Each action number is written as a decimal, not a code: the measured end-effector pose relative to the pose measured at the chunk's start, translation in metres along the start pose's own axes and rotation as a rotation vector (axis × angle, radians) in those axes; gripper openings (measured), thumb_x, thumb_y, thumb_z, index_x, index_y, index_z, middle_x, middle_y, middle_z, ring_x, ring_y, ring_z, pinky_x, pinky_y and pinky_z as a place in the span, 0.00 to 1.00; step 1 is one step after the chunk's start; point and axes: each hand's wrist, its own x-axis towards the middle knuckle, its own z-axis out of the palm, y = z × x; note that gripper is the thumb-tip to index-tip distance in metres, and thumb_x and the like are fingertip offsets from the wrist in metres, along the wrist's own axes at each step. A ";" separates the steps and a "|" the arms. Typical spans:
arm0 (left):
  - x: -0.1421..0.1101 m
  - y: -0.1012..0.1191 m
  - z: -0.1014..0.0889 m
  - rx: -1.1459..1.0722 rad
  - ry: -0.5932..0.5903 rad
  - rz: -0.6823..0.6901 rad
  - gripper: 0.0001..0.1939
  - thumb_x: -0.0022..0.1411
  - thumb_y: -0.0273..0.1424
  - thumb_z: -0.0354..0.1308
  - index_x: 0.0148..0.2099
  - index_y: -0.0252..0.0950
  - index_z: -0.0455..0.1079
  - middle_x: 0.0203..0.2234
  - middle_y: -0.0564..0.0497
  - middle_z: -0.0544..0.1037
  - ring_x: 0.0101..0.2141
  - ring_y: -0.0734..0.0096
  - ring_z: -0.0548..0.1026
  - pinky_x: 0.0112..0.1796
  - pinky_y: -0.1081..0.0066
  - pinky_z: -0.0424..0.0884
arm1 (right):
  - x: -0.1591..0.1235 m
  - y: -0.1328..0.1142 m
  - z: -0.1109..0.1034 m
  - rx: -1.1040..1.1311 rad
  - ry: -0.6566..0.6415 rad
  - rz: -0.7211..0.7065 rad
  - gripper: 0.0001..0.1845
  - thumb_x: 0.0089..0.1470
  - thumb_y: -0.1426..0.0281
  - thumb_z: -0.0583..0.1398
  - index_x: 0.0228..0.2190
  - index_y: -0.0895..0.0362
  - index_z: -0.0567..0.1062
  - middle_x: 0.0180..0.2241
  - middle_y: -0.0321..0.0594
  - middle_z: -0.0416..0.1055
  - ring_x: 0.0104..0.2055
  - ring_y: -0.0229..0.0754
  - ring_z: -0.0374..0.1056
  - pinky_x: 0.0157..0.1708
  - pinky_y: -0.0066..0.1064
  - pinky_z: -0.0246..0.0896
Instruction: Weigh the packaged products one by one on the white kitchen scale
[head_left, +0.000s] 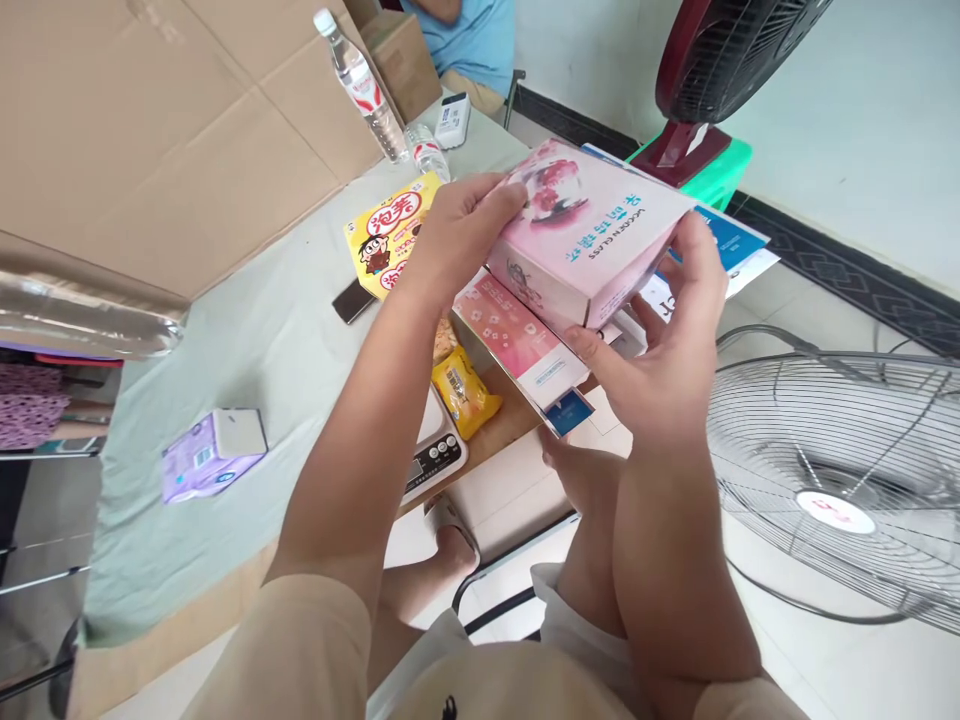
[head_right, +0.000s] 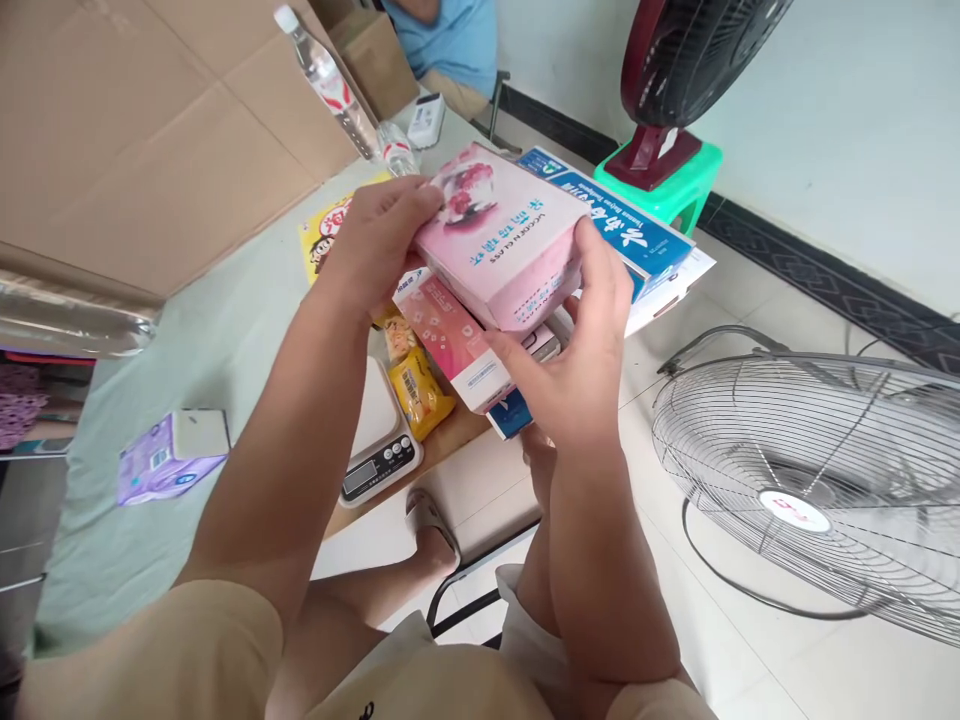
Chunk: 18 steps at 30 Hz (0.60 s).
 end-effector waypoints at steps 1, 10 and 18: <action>-0.001 -0.001 -0.001 -0.014 0.008 -0.001 0.29 0.51 0.63 0.71 0.33 0.42 0.73 0.26 0.49 0.74 0.44 0.51 0.77 0.52 0.43 0.77 | 0.000 0.000 0.000 -0.003 -0.006 -0.001 0.54 0.53 0.61 0.69 0.73 0.33 0.50 0.76 0.37 0.45 0.80 0.66 0.42 0.71 0.64 0.61; 0.000 0.007 0.008 -0.085 0.026 -0.061 0.16 0.62 0.47 0.69 0.42 0.41 0.80 0.37 0.49 0.80 0.43 0.53 0.79 0.52 0.44 0.78 | 0.000 0.012 -0.002 0.088 -0.049 0.077 0.55 0.56 0.57 0.66 0.74 0.32 0.42 0.78 0.36 0.41 0.81 0.65 0.41 0.72 0.66 0.57; -0.005 0.011 0.009 -0.011 0.127 0.095 0.24 0.58 0.59 0.67 0.35 0.43 0.76 0.25 0.51 0.75 0.42 0.53 0.78 0.49 0.48 0.78 | 0.003 0.003 0.002 0.060 -0.022 0.021 0.56 0.53 0.57 0.68 0.73 0.31 0.44 0.77 0.33 0.43 0.81 0.65 0.39 0.75 0.68 0.52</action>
